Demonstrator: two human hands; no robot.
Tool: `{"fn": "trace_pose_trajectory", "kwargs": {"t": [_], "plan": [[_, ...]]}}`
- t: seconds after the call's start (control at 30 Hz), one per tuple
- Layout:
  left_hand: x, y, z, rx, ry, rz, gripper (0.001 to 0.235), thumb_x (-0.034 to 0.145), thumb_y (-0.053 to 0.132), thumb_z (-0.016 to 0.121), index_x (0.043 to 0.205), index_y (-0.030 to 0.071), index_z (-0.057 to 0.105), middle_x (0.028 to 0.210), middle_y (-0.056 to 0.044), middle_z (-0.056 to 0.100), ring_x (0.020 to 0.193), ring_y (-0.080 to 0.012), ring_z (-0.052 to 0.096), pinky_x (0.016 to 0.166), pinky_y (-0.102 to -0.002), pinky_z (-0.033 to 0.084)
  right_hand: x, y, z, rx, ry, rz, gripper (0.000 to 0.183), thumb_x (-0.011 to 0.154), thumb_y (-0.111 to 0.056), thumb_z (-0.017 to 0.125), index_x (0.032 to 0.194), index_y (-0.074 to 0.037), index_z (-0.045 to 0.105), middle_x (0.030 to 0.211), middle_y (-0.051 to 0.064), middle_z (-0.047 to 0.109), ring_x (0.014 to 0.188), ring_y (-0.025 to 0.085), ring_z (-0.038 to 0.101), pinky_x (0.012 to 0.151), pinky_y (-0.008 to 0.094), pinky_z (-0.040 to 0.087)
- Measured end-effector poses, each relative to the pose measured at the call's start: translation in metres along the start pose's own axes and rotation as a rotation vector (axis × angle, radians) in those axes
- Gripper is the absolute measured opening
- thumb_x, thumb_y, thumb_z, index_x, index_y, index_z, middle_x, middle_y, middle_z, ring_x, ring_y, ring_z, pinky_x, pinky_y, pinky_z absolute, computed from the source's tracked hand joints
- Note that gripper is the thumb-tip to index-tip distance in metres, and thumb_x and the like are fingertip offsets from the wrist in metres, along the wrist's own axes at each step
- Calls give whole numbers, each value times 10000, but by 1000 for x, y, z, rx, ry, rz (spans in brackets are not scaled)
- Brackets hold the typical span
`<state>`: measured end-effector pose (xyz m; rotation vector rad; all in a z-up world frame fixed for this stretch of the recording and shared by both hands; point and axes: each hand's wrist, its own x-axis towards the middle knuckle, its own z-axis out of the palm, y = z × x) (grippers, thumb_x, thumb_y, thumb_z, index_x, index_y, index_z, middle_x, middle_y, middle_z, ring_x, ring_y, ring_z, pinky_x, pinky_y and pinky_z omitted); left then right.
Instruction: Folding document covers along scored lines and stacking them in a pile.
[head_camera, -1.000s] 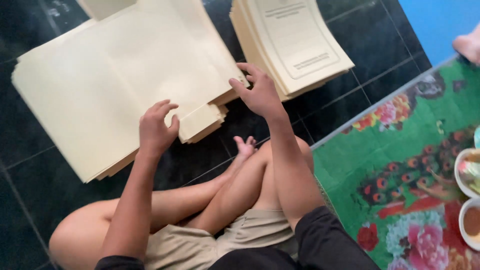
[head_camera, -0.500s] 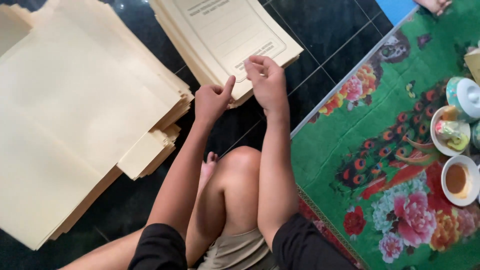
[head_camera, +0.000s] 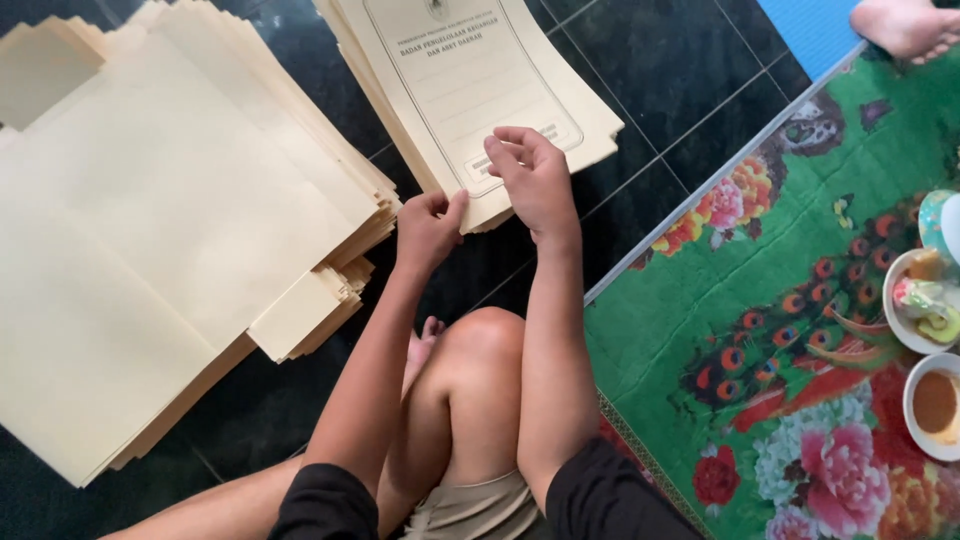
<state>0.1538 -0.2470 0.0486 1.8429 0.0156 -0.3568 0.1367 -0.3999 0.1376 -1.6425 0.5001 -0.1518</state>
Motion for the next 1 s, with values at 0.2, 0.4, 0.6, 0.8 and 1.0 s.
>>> {"fn": "trace_pose_trajectory", "kwargs": {"t": [0.2,0.4,0.6,0.8,1.0], "plan": [[-45,-39,-54,-537,22,-32,304,1066,188,558,1191,-76,644,962,-202,665,797,-274,714,673,-422,684,-2,-4,2,-77,-51,21,459,941,-386,769,1278,-89,677,1146,157,742,1023,173,710,905,358,563],[-130,-84,-136,-625,-45,7,467,1078,108,452,1541,75,394,1170,-237,665,983,-303,707,816,-459,650,2,-1,27,-417,-148,130,665,921,-544,764,1448,-190,566,1506,223,491,1402,351,499,1124,529,450],[-193,-89,-206,-749,42,67,434,1060,60,432,1494,65,425,1213,-253,646,990,-372,723,806,-545,645,-48,-33,71,-564,-389,22,798,936,-492,705,1544,-59,425,1400,259,594,1310,352,595,1046,517,523],[-212,-134,-242,-707,250,216,406,1081,49,430,1485,79,439,1203,-177,662,1044,-299,706,876,-471,627,-117,-30,148,-484,-392,-288,781,905,-318,747,1523,23,412,1296,293,652,1190,405,666,1002,507,560],[-210,-163,-235,-581,434,285,417,1051,-2,419,1460,64,457,1184,-200,676,1054,-288,670,926,-501,584,-148,-9,182,-484,-375,-566,787,890,-266,769,1552,-26,417,1448,288,552,1324,433,552,1080,470,505]]}}
